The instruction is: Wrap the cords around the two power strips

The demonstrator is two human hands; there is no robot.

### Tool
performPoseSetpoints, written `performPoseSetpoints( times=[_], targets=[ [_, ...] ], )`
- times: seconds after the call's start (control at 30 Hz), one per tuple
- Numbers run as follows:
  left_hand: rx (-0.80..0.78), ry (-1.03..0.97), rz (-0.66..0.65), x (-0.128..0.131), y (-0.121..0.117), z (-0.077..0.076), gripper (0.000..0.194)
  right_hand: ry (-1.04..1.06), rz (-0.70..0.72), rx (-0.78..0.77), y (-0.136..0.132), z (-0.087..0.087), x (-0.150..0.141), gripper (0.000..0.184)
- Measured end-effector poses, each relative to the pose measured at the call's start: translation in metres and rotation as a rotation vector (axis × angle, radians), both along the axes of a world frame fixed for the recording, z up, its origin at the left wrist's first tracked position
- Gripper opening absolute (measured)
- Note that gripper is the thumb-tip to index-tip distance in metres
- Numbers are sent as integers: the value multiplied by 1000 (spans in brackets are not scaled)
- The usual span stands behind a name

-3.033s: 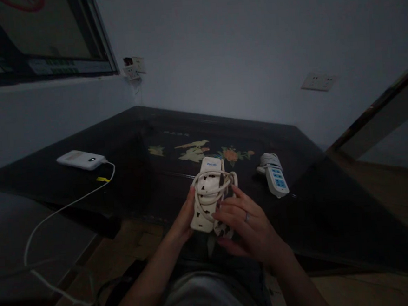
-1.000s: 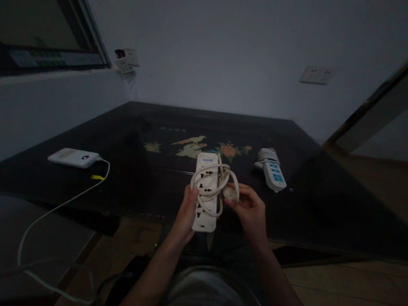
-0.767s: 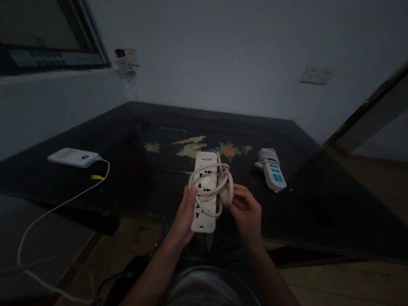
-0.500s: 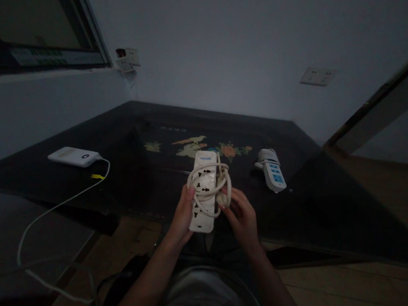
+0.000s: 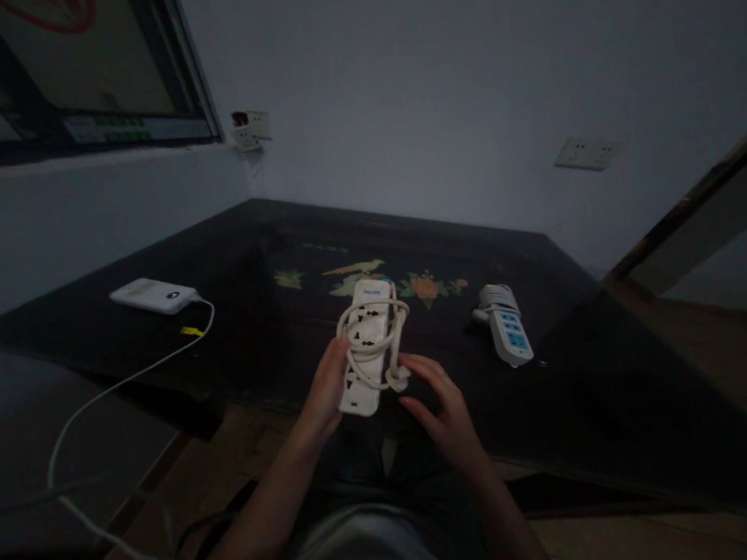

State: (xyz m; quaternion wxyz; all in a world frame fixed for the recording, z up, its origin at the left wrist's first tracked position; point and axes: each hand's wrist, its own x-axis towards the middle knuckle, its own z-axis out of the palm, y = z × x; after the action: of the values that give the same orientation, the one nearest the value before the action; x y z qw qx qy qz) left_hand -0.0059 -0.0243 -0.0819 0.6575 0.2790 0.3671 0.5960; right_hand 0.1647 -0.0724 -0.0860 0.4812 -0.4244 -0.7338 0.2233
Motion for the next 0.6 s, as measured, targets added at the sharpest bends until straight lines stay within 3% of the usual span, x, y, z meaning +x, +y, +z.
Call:
performPoseSetpoints(
  times=[0.13, 0.23, 0.43, 0.6],
  targets=[
    [32, 72, -25, -10, 9, 1, 46, 23, -35, -25, 8, -1, 3, 43],
    [64, 121, -50, -21, 30, 4, 42, 40, -88, -38, 16, 2, 10, 34],
    [98, 235, -226, -40, 107, 16, 36, 12, -147, -60, 27, -9, 18, 18],
    [58, 330, -250, -49, 168, 10, 39, -23, -111, -96, 28, -17, 16, 18]
  ],
)
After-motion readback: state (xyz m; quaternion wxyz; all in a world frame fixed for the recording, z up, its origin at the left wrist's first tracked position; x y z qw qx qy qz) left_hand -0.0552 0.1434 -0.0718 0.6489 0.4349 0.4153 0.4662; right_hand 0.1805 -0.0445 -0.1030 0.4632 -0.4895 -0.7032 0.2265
